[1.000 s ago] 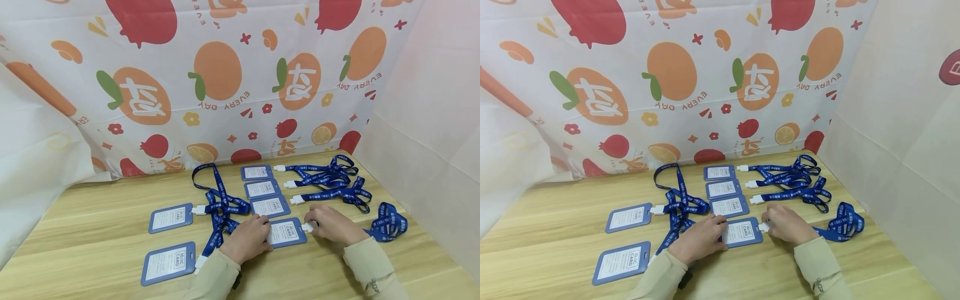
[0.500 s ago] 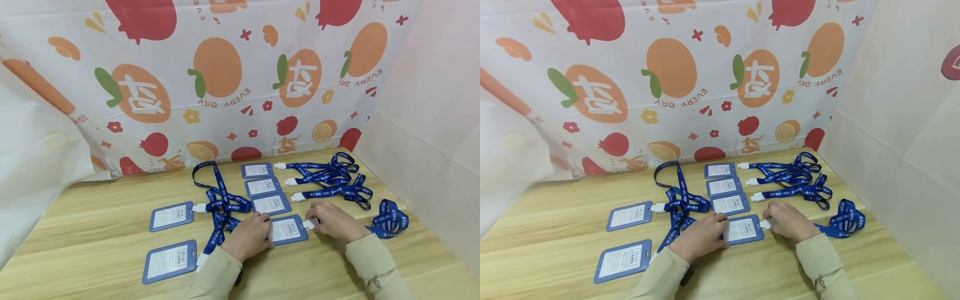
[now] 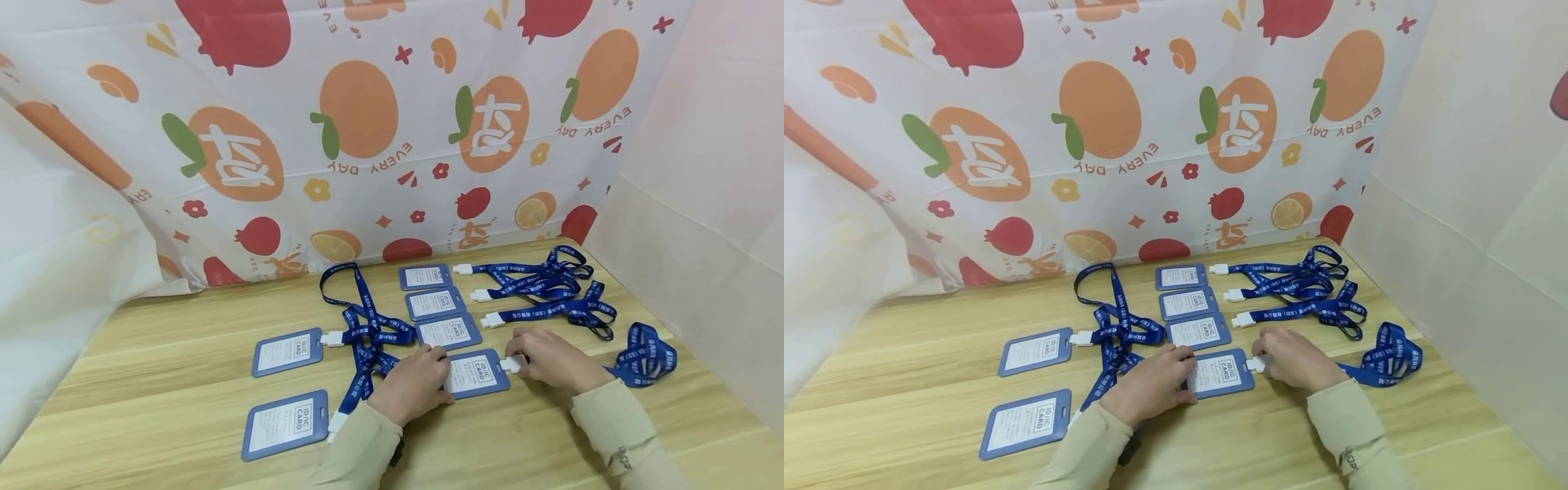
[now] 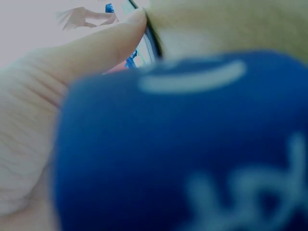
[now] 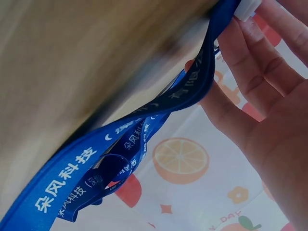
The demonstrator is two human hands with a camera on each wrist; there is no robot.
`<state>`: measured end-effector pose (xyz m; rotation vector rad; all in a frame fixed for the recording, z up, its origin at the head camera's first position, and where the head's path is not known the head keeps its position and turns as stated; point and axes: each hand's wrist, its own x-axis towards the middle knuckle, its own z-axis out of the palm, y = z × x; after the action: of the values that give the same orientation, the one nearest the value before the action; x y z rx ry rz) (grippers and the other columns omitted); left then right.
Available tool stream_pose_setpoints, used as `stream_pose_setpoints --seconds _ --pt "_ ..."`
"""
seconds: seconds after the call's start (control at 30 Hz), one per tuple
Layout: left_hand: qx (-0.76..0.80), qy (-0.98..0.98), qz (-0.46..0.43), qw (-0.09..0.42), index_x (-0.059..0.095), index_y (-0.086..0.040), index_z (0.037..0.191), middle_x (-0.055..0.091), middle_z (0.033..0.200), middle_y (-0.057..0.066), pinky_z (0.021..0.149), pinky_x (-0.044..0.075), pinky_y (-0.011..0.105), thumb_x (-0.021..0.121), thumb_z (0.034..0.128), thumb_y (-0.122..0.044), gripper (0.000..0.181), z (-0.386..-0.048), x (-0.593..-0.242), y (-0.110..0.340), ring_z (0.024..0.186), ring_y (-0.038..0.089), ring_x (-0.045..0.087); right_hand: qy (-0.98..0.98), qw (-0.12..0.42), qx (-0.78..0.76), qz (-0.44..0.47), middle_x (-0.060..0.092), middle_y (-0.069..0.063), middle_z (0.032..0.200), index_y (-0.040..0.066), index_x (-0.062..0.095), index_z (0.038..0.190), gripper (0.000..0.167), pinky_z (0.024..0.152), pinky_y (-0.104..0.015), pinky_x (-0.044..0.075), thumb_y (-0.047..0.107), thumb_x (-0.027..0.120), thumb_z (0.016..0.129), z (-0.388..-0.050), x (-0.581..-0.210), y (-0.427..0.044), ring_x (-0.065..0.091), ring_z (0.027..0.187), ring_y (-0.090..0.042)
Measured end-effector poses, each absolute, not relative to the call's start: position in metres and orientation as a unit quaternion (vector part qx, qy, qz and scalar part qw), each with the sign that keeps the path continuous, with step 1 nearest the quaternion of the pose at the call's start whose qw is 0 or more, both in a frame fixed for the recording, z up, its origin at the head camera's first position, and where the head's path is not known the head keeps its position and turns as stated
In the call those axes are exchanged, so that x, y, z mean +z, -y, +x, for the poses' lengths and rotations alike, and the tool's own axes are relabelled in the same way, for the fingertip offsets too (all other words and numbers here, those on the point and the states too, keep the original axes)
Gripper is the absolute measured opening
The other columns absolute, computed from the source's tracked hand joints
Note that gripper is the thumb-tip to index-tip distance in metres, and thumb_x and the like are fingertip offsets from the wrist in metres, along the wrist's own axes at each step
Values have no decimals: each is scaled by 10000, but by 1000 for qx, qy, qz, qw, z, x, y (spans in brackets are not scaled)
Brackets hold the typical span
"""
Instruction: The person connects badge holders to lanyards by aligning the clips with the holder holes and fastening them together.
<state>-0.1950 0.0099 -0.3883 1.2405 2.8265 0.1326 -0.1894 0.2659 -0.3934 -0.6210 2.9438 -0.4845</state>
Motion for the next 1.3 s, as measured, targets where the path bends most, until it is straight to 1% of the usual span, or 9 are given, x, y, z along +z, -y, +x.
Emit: stream_pose_setpoints --seconds 0.33,0.53,0.8,1.03,1.3 --pt "38 -915 400 33 753 -64 1141 664 1181 41 881 520 251 830 843 -361 428 -195 -388 -11 993 163 578 -963 44 -157 -213 632 10 906 33 770 1004 254 786 -393 568 -41 823 767 -189 -393 -265 604 822 -154" --pt "41 -915 400 36 750 -55 1146 662 1185 48 872 520 246 829 847 -351 429 -195 -389 -10 985 162 566 -963 43 -158 -216 641 -1 903 20 771 1003 252 779 -374 574 -55 824 768 -189 -394 -264 606 819 -149" --pt "57 -917 390 57 739 -45 1168 650 1185 55 844 517 243 825 855 -322 426 -196 -388 -13 992 180 552 -961 40 -154 -226 638 2 892 18 773 989 226 750 -339 572 -45 822 778 -190 -392 -264 596 797 -129" --pt "48 -919 387 55 719 -34 1194 644 1167 61 824 523 243 821 861 -321 451 -195 -389 -14 985 185 551 -959 40 -155 -235 632 6 892 20 769 990 227 742 -337 573 -58 813 782 -190 -392 -263 597 793 -127" --pt "42 -916 397 44 739 -39 1150 644 1115 55 796 522 241 830 859 -297 399 -194 -387 -12 956 186 548 -956 34 -149 -249 621 1 867 9 770 969 231 700 -304 565 -108 787 771 -190 -393 -260 575 754 -115"
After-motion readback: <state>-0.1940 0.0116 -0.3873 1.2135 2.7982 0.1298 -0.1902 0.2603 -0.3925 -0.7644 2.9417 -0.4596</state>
